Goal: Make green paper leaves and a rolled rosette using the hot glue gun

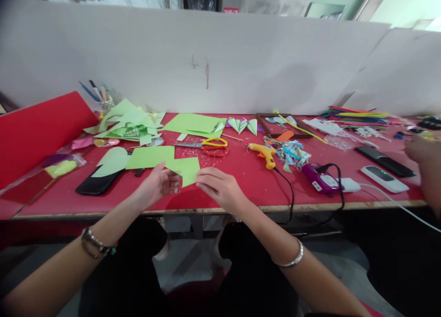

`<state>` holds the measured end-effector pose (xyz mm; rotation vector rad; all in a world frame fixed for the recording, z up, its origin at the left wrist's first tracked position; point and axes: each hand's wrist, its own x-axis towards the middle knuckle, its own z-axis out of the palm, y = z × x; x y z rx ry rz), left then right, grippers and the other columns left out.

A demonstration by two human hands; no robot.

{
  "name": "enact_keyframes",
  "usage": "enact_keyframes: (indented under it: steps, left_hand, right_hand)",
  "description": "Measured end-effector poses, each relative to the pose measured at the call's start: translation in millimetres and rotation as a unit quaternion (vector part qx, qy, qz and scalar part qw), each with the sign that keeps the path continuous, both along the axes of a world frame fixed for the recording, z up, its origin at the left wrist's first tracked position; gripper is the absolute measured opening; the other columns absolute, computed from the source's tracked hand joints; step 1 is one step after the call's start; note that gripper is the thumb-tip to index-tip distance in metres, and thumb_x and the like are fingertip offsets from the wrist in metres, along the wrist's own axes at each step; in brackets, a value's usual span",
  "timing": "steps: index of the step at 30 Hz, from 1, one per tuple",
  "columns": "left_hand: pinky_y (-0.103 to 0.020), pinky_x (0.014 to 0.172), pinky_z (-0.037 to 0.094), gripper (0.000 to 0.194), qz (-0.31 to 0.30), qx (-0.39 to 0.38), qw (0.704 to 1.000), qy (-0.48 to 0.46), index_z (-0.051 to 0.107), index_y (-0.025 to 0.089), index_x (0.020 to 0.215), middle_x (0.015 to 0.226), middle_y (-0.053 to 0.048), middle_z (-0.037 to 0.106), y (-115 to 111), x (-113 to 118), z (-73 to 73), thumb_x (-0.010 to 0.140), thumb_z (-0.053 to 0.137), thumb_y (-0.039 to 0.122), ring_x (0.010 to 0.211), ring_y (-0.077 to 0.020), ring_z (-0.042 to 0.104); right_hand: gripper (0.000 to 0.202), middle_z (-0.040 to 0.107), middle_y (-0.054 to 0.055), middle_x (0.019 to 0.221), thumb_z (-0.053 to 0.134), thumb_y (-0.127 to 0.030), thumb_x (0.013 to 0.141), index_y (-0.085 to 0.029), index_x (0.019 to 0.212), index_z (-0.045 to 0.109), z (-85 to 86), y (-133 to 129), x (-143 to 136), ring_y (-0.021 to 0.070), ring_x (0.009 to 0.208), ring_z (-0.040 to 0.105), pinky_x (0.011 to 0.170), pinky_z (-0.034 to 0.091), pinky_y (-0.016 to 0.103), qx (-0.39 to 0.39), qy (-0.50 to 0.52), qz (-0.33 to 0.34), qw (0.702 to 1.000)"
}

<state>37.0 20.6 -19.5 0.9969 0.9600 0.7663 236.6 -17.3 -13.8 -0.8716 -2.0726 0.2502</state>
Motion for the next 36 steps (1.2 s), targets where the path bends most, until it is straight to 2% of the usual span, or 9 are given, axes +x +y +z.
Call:
enact_keyframes:
  steps: [5, 9, 13, 16, 21, 26, 30, 33, 36]
  left_hand:
    - [-0.027, 0.062, 0.047, 0.021, 0.079, 0.047, 0.995, 0.043, 0.054, 0.013, 0.069, 0.055, -0.001, 0.057, -1, 11, -2.7, 0.076, 0.049, 0.032, 0.051, -0.0112, 0.054]
    - [-0.029, 0.070, 0.046, 0.030, 0.034, 0.203, 0.961, 0.182, 0.059, 0.014, 0.070, 0.067, -0.005, 0.064, -8, 18, 0.1, 0.079, 0.044, 0.038, 0.072, -0.0186, 0.061]
    - [-0.027, 0.070, 0.045, 0.031, -0.042, 0.349, 0.901, 0.254, 0.060, 0.016, 0.083, 0.080, -0.004, 0.065, -11, 17, 2.7, 0.083, 0.038, 0.038, 0.082, -0.0193, 0.058]
    - [-0.027, 0.064, 0.045, 0.035, -0.063, 0.327, 0.898, 0.288, 0.059, 0.015, 0.076, 0.069, -0.003, 0.063, -10, 14, -1.7, 0.084, 0.034, 0.039, 0.072, -0.0192, 0.059]
    - [-0.026, 0.069, 0.044, 0.031, -0.042, 0.319, 0.913, 0.249, 0.058, 0.016, 0.084, 0.078, -0.003, 0.064, -10, 17, -9.2, 0.084, 0.035, 0.037, 0.081, -0.0180, 0.058]
    - [-0.025, 0.059, 0.042, 0.041, -0.030, 0.297, 0.903, 0.309, 0.057, 0.016, 0.060, 0.065, -0.004, 0.062, -8, 17, -8.9, 0.084, 0.031, 0.037, 0.067, -0.0179, 0.059]
    - [-0.028, 0.048, 0.037, 0.040, -0.003, 0.294, 0.814, 0.501, 0.052, 0.016, 0.052, 0.050, -0.005, 0.053, -4, 6, -15.5, 0.080, 0.034, 0.037, 0.052, -0.0198, 0.055]
    - [-0.034, 0.064, 0.041, 0.026, 0.011, 0.407, 0.694, 0.594, 0.059, 0.011, 0.078, 0.079, -0.014, 0.061, -3, 1, -24.1, 0.074, 0.045, 0.032, 0.074, -0.0270, 0.058]
    - [-0.039, 0.078, 0.040, 0.046, 0.045, 0.499, 0.585, 0.638, 0.047, 0.005, 0.112, 0.115, -0.022, 0.050, -1, 4, -29.8, 0.070, 0.049, 0.023, 0.101, -0.0323, 0.050]
  right_hand:
    - [0.022, 0.059, 0.008, 0.097, 0.046, -0.032, 0.082, -0.019, 0.097, 0.055, -13.0, 0, -2, 0.0161, 0.088, 0.056, 0.077, 0.045, 0.030, -0.063, -0.039, 0.005, 0.997]
    - [0.037, 0.058, 0.008, 0.095, 0.049, -0.041, 0.078, -0.017, 0.105, 0.045, -15.7, 8, -12, 0.0170, 0.082, 0.055, 0.070, 0.044, 0.030, -0.157, -0.019, -0.079, 0.984]
    - [0.021, 0.060, 0.002, 0.076, 0.047, -0.038, 0.077, -0.018, 0.084, 0.051, -13.7, 22, -15, 0.0134, 0.065, 0.053, 0.061, 0.039, 0.025, -0.182, -0.007, -0.152, 0.971]
    - [0.020, 0.058, 0.000, 0.064, 0.042, -0.032, 0.079, -0.018, 0.070, 0.052, -10.2, 30, -12, 0.0109, 0.055, 0.049, 0.055, 0.034, 0.023, -0.187, -0.028, -0.177, 0.966]
    - [0.031, 0.057, 0.000, 0.064, 0.045, -0.050, 0.076, -0.019, 0.078, 0.051, -6.9, 30, -18, 0.0114, 0.053, 0.049, 0.050, 0.030, 0.022, -0.195, -0.087, -0.189, 0.958]
    - [0.024, 0.050, -0.001, 0.055, 0.041, -0.036, 0.079, -0.019, 0.063, 0.046, -6.5, 43, -16, 0.0114, 0.051, 0.044, 0.049, 0.023, 0.023, -0.169, -0.120, -0.242, 0.948]
    - [0.032, 0.041, -0.002, 0.051, 0.036, -0.035, 0.080, -0.018, 0.053, 0.039, -12.5, 61, -4, 0.0096, 0.049, 0.038, 0.048, 0.022, 0.023, -0.226, -0.090, -0.203, 0.948]
    - [0.032, 0.039, -0.003, 0.048, 0.040, -0.034, 0.077, -0.018, 0.050, 0.039, -23.6, 69, -1, 0.0093, 0.049, 0.040, 0.048, 0.023, 0.022, -0.281, -0.075, -0.165, 0.942]
    - [0.023, 0.047, -0.002, 0.054, 0.042, -0.031, 0.076, -0.017, 0.057, 0.045, -36.2, 73, -2, 0.0104, 0.053, 0.045, 0.050, 0.027, 0.021, -0.296, -0.060, -0.167, 0.938]
